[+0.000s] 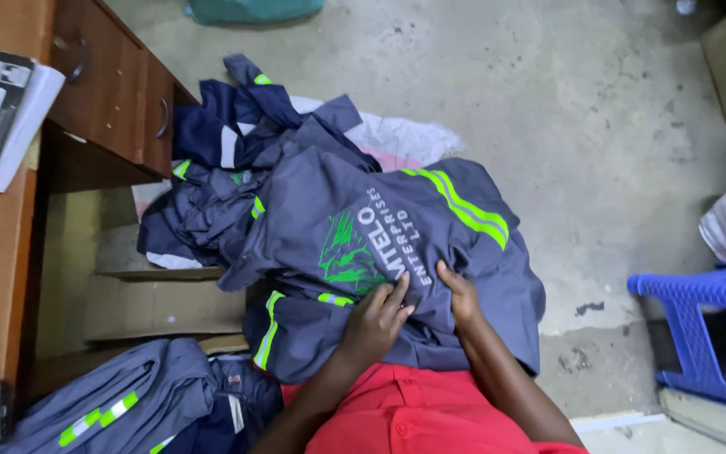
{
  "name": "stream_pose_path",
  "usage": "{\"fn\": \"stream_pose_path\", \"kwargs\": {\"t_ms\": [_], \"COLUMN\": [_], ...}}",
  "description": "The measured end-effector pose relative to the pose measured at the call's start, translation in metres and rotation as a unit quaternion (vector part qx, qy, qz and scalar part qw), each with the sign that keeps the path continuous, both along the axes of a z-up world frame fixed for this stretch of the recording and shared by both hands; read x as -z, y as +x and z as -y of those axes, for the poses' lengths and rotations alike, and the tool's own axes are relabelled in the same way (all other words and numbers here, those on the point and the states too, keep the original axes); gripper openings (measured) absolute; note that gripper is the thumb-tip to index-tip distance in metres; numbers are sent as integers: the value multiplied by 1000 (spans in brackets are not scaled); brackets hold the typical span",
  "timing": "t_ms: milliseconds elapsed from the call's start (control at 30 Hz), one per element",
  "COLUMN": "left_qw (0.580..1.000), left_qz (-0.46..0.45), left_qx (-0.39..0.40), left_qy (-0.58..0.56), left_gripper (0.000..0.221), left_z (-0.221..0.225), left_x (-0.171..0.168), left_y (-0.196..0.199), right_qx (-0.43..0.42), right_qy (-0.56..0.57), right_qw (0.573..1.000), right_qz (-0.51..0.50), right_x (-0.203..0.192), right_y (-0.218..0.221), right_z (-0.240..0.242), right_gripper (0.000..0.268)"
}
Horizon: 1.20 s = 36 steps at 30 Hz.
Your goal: Inspecting a work jacket and removing loose threads from the embroidered logo
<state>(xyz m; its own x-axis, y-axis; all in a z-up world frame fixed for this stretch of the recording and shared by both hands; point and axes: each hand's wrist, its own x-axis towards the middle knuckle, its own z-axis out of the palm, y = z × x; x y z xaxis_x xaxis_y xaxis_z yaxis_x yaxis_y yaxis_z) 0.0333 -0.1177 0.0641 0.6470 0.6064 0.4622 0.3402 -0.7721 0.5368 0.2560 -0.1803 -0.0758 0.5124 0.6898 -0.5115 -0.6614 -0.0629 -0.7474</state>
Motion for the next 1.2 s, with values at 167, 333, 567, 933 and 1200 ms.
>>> {"fn": "stream_pose_path", "kwargs": {"t_ms": [167,333,567,933,1200], "left_qw": [996,997,996,993,989], "left_qz": [61,55,59,108,135], "left_qx": [-3,-34,-48,-13,-52], "left_qy": [-64,-32,-52,-44,-34], "left_gripper": [48,36,35,24,28], "left_z": [-7,-15,-12,-20,-23], "left_x": [-6,-41,-30,-27,-30], "left_y": [-5,2,10,12,18], "right_qx": [2,1,16,15,8], "right_qy": [15,22,38,44,41], "right_qw": [1000,999,998,998,998], "right_qz": [-14,-28,-48,-50,-41], "right_x": [-9,-18,-15,-28,-21], "right_y": [-4,-6,-10,-12,-9], "right_z": [1,0,3,1,0], "right_gripper": [68,57,53,48,48]}}
